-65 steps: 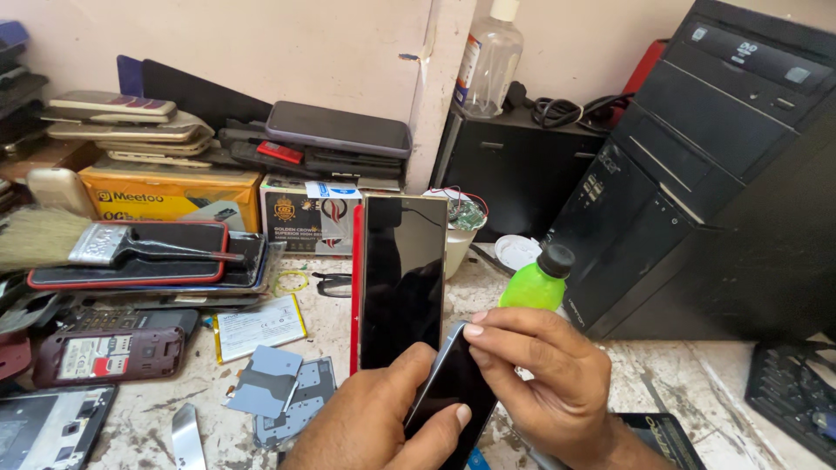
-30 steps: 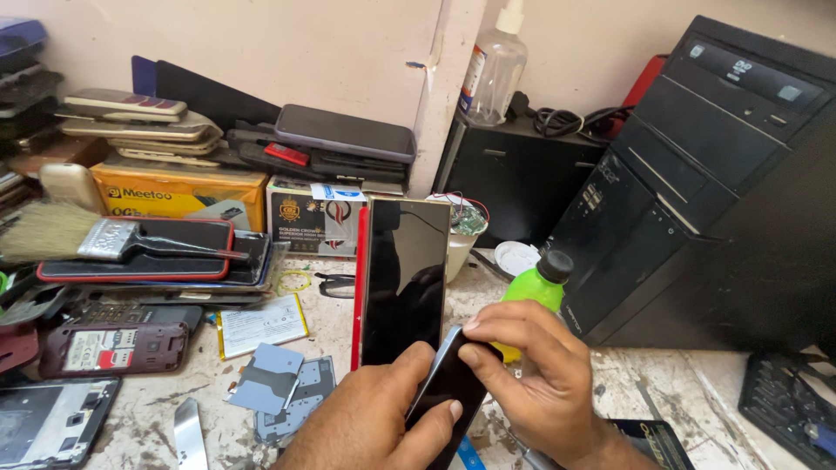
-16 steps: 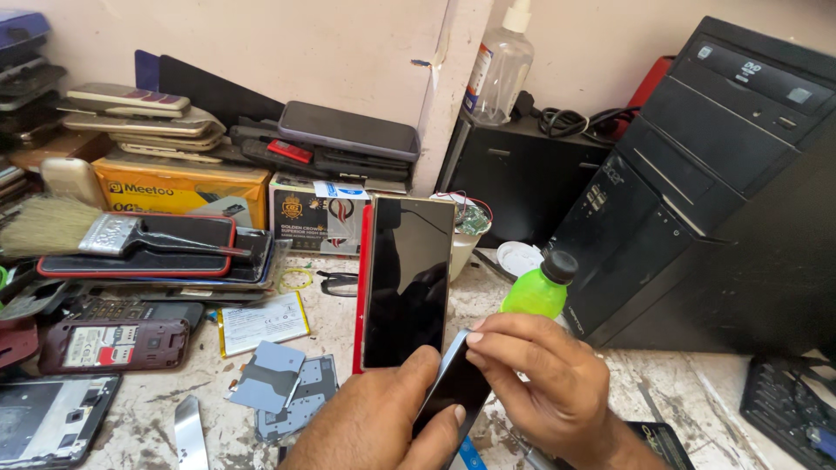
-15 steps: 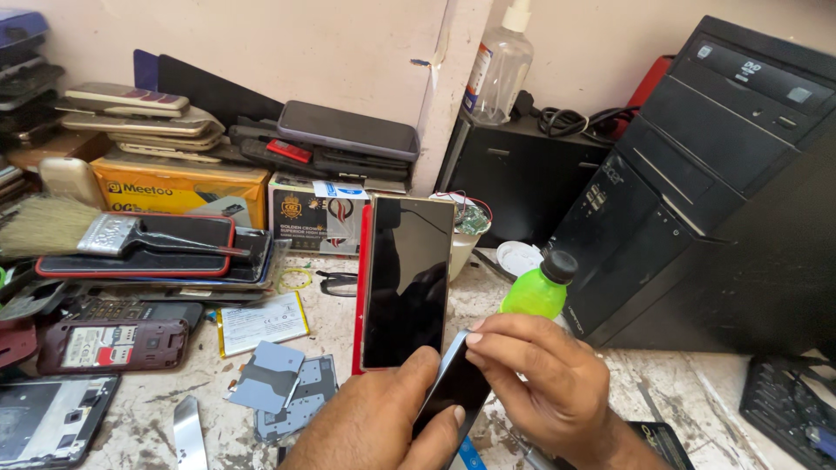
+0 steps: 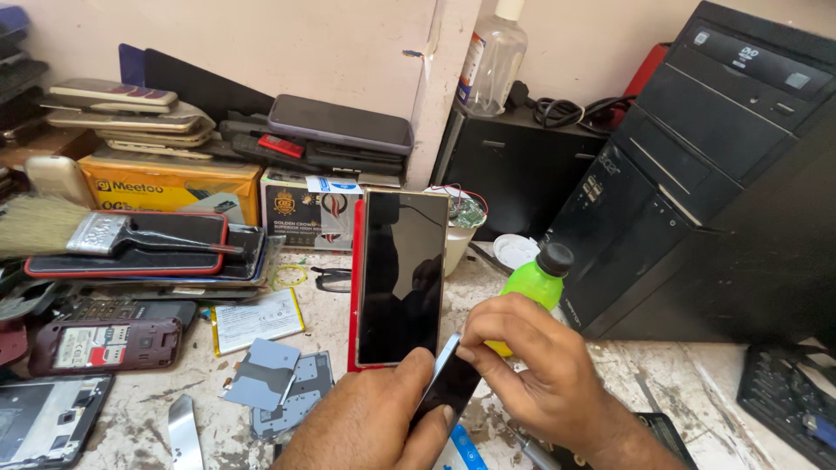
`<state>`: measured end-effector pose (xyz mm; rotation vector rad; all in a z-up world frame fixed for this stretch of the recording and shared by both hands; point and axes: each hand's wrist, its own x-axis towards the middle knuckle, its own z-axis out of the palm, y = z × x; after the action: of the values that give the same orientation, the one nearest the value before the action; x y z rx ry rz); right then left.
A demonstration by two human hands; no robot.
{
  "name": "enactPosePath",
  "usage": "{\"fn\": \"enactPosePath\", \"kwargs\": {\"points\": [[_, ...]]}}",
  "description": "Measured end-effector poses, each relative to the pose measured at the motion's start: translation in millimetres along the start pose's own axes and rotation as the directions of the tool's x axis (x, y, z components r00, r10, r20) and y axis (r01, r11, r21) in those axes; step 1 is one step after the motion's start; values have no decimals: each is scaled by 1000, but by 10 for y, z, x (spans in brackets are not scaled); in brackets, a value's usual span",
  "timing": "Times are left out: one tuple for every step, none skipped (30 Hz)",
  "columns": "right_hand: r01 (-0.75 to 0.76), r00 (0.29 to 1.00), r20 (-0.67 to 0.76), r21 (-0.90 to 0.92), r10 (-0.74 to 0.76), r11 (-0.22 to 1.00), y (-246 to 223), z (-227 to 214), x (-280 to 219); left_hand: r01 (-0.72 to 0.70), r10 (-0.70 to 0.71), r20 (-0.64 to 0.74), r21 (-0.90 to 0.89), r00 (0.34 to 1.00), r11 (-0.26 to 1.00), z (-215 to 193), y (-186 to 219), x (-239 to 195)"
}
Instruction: The person disassembles a smartphone, removes the back cover, and wipes the screen with a cloth. They then reassemble the device and briefly interact with the touchscreen to test functionality.
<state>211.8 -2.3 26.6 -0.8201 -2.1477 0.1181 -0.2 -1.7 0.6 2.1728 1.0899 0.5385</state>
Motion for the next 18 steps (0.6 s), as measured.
{"fn": "enactPosePath", "kwargs": {"points": [[-20, 1000, 13, 20, 20, 1000, -1, 0, 1, 29, -29, 26, 4, 999, 1000, -4, 4, 3], [-40, 999, 27, 38, 39, 998, -1, 1, -1, 58, -59, 52, 9, 997, 998, -8, 7, 9], [-61, 997, 42, 57, 59, 997, 0, 2, -3, 87, -88, 77, 14, 993, 996, -11, 11, 12], [-66, 997, 48, 49, 64, 997, 1, 6, -3, 77, -78, 70, 14, 994, 997, -14, 16, 12], [-71, 996, 54, 42, 69, 997, 1, 11, -5, 67, -68, 63, 14, 996, 998, -18, 22, 11], [-76, 996, 58, 32, 74, 997, 5, 10, -9, 55, -56, 57, 15, 997, 998, -25, 27, 13], [-67, 995, 77, 40, 64, 997, 10, 19, -12, 72, -72, 39, 5, 997, 997, -36, 31, 4], [-58, 994, 96, 49, 53, 997, 15, 40, -15, 90, -90, 21, -5, 996, 996, -49, 34, -13], [-49, 993, 114, 57, 42, 997, 20, 52, -20, 107, -107, 3, -15, 994, 994, -61, 39, -20], [-56, 994, 94, 63, 50, 996, 29, 55, -22, 109, -109, 2, -33, 994, 993, -73, 47, -15], [-63, 996, 74, 68, 58, 996, 36, 64, -21, 111, -111, 1, -52, 994, 992, -86, 54, -13], [-67, 996, 56, 77, 62, 995, 43, 79, -11, 117, -117, -4, -70, 993, 991, -103, 60, -23], [-54, 998, 28, 89, 51, 995, 50, 92, 2, 117, -118, -10, -87, 993, 989, -119, 68, -32], [-45, 999, -4, 97, 46, 994, 55, 97, 4, 112, -114, -10, -103, 993, 988, -131, 78, -30], [-36, 999, -36, 105, 40, 994, 63, 102, 5, 107, -109, -10, -119, 994, 987, -144, 85, -27], [-26, 999, -42, 115, 31, 993, 67, 104, -2, 106, -108, -8, -115, 994, 988, -153, 89, -30], [-15, 999, -49, 126, 22, 992, 73, 106, -8, 106, -107, -5, -111, 994, 988, -161, 89, -33], [-3, 998, -55, 137, 11, 991, 80, 106, -11, 105, -107, -5, -108, 994, 989, -168, 90, -35]]}}
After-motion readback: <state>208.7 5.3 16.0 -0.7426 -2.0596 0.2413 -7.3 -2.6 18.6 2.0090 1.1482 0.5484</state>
